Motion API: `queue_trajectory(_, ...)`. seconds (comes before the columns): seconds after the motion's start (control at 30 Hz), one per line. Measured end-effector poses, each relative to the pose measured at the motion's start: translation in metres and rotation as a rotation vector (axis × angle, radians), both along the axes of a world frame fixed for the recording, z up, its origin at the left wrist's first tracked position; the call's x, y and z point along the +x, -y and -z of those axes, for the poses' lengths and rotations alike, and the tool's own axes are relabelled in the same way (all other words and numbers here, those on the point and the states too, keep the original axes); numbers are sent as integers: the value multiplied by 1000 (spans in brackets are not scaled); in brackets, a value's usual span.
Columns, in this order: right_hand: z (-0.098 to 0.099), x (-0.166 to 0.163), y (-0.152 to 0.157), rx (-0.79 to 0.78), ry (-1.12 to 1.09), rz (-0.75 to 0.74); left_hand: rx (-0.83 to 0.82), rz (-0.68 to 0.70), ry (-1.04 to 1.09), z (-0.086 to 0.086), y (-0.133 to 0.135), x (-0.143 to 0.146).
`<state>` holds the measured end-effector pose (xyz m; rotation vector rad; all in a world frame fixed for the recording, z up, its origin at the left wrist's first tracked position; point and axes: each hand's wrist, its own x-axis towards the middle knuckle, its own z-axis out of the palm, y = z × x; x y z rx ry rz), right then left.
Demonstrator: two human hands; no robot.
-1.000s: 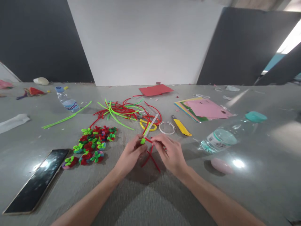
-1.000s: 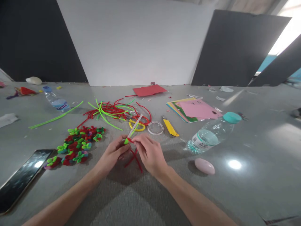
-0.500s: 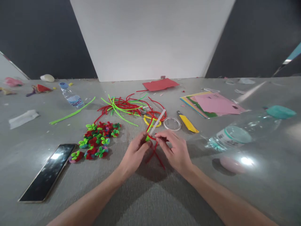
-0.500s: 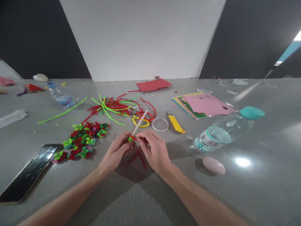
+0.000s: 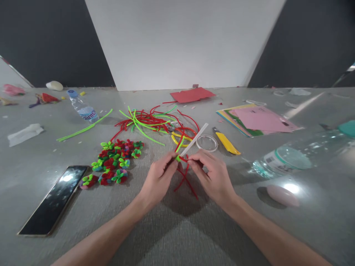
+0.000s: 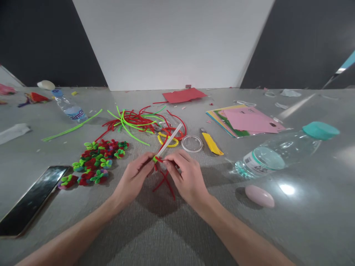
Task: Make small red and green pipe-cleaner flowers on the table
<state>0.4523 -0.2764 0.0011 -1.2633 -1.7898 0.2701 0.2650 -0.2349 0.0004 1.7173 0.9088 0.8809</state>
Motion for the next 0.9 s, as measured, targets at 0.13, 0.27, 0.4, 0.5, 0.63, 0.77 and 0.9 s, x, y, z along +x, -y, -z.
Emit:
queue_trajectory(0.13, -2, 0, 0, 17, 1, -19, 14, 6, -3, -2, 1, -1)
queue_trajectory(0.27, -2, 1, 0, -1, -9, -54, 56, 20, -3, -3, 1, -5)
queue_trajectory(0.4, -2, 3, 2, -9, -7, -95, 210, 28, -59, -7, 2, -9)
queue_trajectory(0.5, -4, 3, 2, -11, 21, -123, 352, 49, -93, -8, 2, -12)
queue_trajectory(0.63, -5, 5, 0, 4, -1, -173, 509, 113, -123, -8, -2, -15)
queue_trajectory(0.77, -9, 14, -7, -97, 23, -303, 722, 206, -164, -9, -9, -19)
queue_trajectory(0.9, -15, 30, -15, -250, 130, -458, 966, 334, -347, -10, -16, -22)
